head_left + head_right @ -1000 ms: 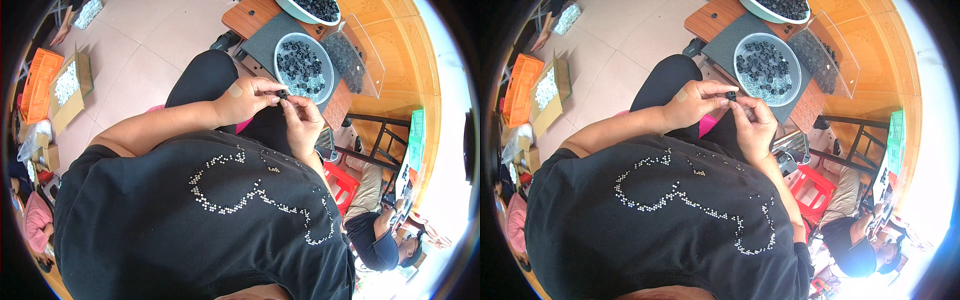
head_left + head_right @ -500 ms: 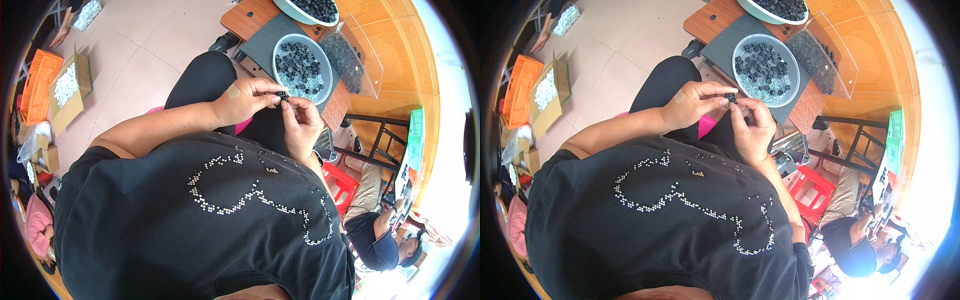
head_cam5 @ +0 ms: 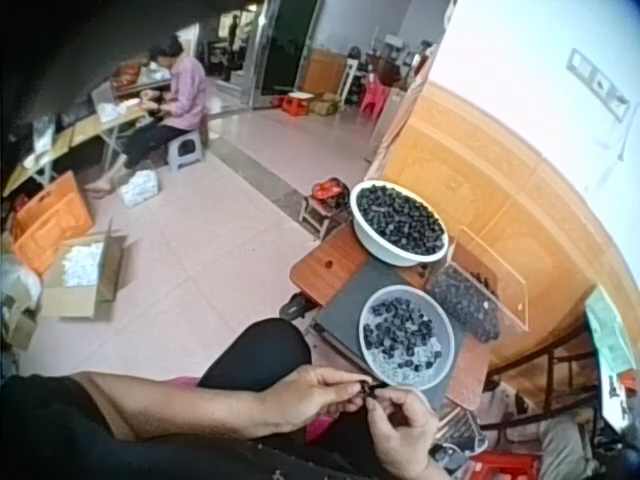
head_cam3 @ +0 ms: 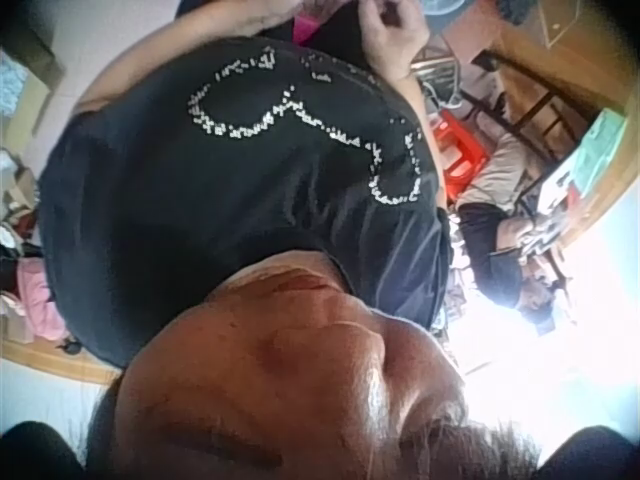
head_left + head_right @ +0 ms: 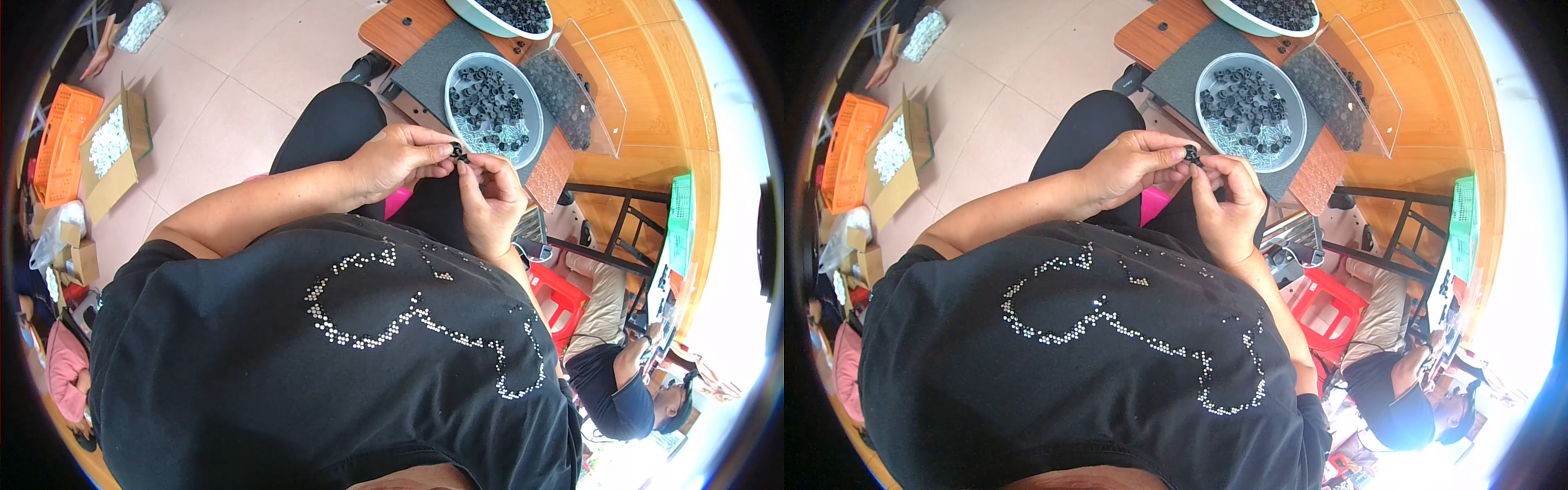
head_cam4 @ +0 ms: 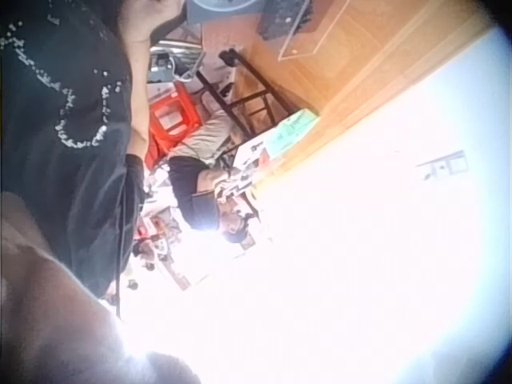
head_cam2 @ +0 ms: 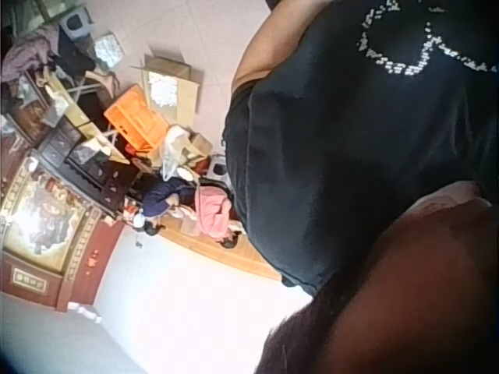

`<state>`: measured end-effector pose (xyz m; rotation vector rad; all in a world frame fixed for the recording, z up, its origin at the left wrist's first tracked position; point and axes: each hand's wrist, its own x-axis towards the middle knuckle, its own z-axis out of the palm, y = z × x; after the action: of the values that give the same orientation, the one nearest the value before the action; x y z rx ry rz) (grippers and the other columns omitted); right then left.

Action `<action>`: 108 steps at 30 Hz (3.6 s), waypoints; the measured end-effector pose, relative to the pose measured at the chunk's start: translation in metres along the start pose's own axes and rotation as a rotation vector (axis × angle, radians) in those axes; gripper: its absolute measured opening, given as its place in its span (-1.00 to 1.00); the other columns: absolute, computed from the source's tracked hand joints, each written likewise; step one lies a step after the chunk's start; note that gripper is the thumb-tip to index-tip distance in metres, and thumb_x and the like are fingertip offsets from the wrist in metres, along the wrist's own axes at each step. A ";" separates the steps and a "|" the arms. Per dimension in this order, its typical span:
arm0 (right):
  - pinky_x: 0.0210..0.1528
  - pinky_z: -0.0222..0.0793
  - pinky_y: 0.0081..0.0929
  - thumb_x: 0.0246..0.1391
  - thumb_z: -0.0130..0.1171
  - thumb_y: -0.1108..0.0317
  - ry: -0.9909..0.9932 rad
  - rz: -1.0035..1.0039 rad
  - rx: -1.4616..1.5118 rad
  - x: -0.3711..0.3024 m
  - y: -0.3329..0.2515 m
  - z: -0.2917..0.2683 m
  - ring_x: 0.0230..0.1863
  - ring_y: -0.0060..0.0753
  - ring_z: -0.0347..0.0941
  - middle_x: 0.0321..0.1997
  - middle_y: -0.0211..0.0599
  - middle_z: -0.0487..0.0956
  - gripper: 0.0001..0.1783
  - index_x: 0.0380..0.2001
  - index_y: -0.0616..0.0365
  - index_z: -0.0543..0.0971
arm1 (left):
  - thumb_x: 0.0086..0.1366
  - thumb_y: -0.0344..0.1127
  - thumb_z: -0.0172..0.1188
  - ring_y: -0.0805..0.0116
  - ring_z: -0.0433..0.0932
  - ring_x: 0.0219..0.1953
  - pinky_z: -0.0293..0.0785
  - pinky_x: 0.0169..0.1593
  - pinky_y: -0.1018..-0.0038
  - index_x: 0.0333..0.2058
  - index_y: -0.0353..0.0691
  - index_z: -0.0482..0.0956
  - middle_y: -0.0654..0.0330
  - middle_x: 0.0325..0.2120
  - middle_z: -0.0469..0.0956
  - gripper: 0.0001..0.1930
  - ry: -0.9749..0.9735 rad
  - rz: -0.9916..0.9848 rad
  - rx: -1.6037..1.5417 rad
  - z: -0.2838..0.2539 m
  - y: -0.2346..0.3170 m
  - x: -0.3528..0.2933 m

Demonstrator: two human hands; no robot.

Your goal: The person places black plastic caps into a tray with small metal pins, then repeatedly inserts the metal pins into the plastic caps by hand.

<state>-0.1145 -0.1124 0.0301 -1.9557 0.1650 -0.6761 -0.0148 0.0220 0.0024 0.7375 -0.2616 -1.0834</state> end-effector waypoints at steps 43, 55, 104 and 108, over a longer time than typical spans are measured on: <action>-0.51 0.21 -0.80 -0.06 0.23 0.62 -0.085 0.526 0.674 0.007 0.006 -0.006 -0.56 -0.73 0.33 -0.44 -0.40 0.55 -0.85 -0.37 0.23 0.52 | 0.28 -0.44 0.03 0.53 0.51 -0.33 0.46 -0.17 0.60 -0.07 -0.38 0.48 0.17 -0.35 0.57 -0.74 0.023 0.241 0.535 0.010 0.006 -0.008; -0.42 0.36 -0.77 -0.02 0.24 0.54 -0.176 0.465 0.310 0.006 0.009 -0.002 -0.45 -0.73 0.44 -0.39 -0.36 0.59 -0.75 -0.20 0.31 0.55 | 0.33 -0.42 -0.06 0.46 0.55 -0.40 0.49 -0.29 0.55 -0.22 -0.41 0.48 0.12 -0.44 0.56 -0.81 0.074 0.361 0.781 0.006 -0.005 -0.007; -0.29 0.45 -0.40 -0.08 0.26 0.34 -0.161 0.308 -0.658 0.129 0.153 -0.098 -0.40 -0.32 0.56 -0.48 -0.21 0.61 -0.84 -0.38 0.13 0.64 | 0.25 -0.46 -0.07 0.42 0.49 -0.28 0.48 -0.18 0.54 0.07 -0.35 0.34 0.09 -0.22 0.48 -0.61 0.335 -0.267 0.289 -0.027 -0.005 0.015; -0.24 0.46 -0.31 -0.12 0.25 0.33 -0.235 0.291 -0.902 0.109 0.153 -0.069 -0.34 -0.13 0.57 -0.45 -0.10 0.60 -0.83 -0.40 0.12 0.62 | 0.25 -0.46 -0.06 0.46 0.49 -0.31 0.47 -0.21 0.56 0.00 -0.36 0.41 0.14 -0.24 0.49 -0.67 0.317 -0.288 0.248 -0.030 -0.008 0.015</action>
<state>-0.0335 -0.2822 -0.0377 -2.7644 0.6863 -0.1605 0.0027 0.0199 -0.0272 1.1828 -0.0171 -1.1968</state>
